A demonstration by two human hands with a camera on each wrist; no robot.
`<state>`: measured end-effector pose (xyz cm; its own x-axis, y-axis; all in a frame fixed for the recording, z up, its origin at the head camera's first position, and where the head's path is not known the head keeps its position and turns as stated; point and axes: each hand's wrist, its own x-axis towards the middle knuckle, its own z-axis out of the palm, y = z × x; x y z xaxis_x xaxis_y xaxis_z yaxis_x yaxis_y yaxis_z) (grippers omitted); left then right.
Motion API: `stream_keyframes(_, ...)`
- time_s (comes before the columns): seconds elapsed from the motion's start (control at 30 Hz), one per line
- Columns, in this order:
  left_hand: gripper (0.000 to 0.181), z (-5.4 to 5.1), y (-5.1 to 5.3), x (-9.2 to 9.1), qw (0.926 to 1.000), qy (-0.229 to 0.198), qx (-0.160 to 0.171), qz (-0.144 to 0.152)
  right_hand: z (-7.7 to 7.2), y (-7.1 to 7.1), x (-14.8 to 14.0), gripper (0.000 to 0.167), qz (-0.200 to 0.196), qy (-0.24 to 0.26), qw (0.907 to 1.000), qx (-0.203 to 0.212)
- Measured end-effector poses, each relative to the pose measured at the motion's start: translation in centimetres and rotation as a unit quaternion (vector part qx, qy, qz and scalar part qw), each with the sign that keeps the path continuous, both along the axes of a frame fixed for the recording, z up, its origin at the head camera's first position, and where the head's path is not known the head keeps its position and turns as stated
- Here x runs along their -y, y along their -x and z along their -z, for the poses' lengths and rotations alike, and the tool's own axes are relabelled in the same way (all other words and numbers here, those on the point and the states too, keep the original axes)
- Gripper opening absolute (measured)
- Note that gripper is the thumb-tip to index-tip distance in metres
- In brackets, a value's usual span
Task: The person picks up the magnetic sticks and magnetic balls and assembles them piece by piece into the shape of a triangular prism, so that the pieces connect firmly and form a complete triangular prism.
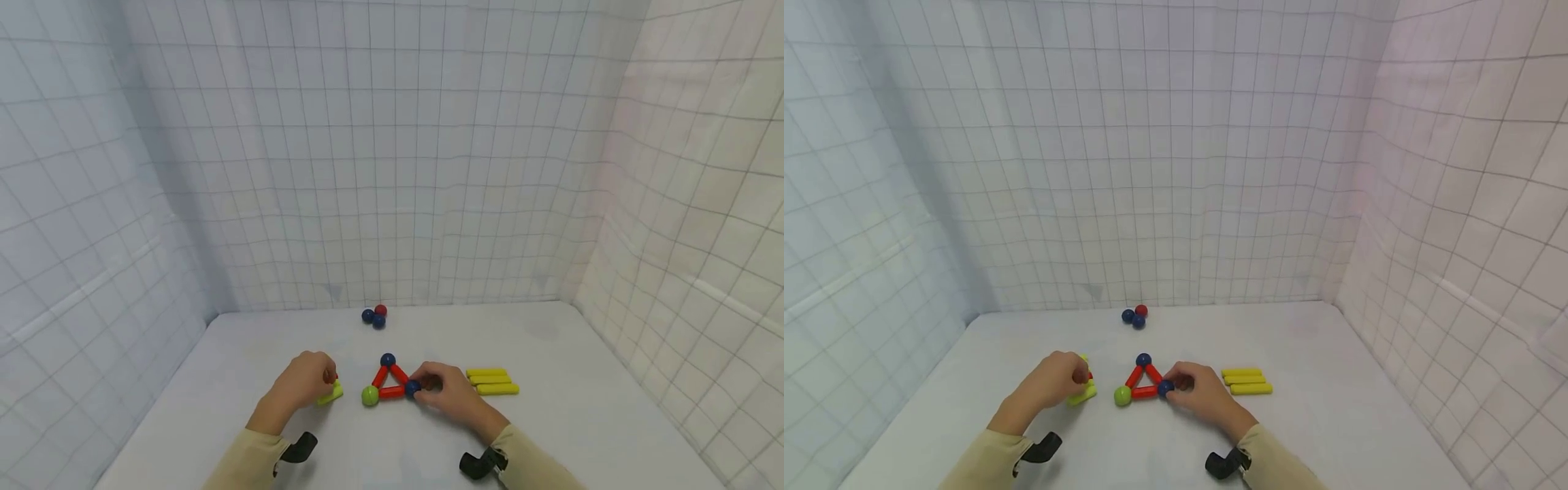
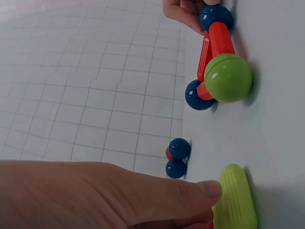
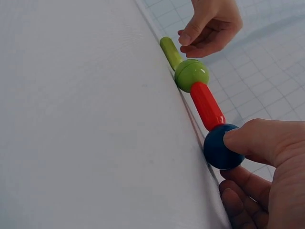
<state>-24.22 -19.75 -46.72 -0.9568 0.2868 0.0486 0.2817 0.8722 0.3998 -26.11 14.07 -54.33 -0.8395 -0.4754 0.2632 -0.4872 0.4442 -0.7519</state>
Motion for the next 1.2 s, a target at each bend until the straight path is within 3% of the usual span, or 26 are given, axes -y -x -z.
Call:
stream_keyframes(0.13, 0.013, -0.1, 0.0, -0.6, 0.9997, 0.021, -0.005, 0.005, 0.0, 0.1, -0.1, 0.024, 0.002, 0.006, 1.0000, 0.005)
stream_keyframes(0.47, 0.022, 1.4, -0.7, -1.0, 0.9989, 0.037, -0.026, 0.014, 0.5, -0.2, 0.0, 0.021, -0.004, 0.015, 0.9991, 0.039)
stream_keyframes(0.7, 0.020, 0.5, -0.7, -1.5, 0.9990, 0.036, -0.021, 0.015, -0.5, -0.1, 0.2, 0.021, 0.007, 0.016, 0.9993, 0.033)
stream_keyframes(1.0, 0.025, 0.5, -1.4, -2.2, 0.9970, 0.063, -0.035, 0.026, 0.4, 0.2, 0.0, 0.022, 0.011, 0.018, 0.9992, 0.033)
stream_keyframes(1.2, 0.015, -0.5, -0.8, -1.9, 0.9989, 0.028, -0.030, 0.023, 0.1, 0.4, 0.1, 0.022, 0.002, 0.028, 0.9991, 0.031)
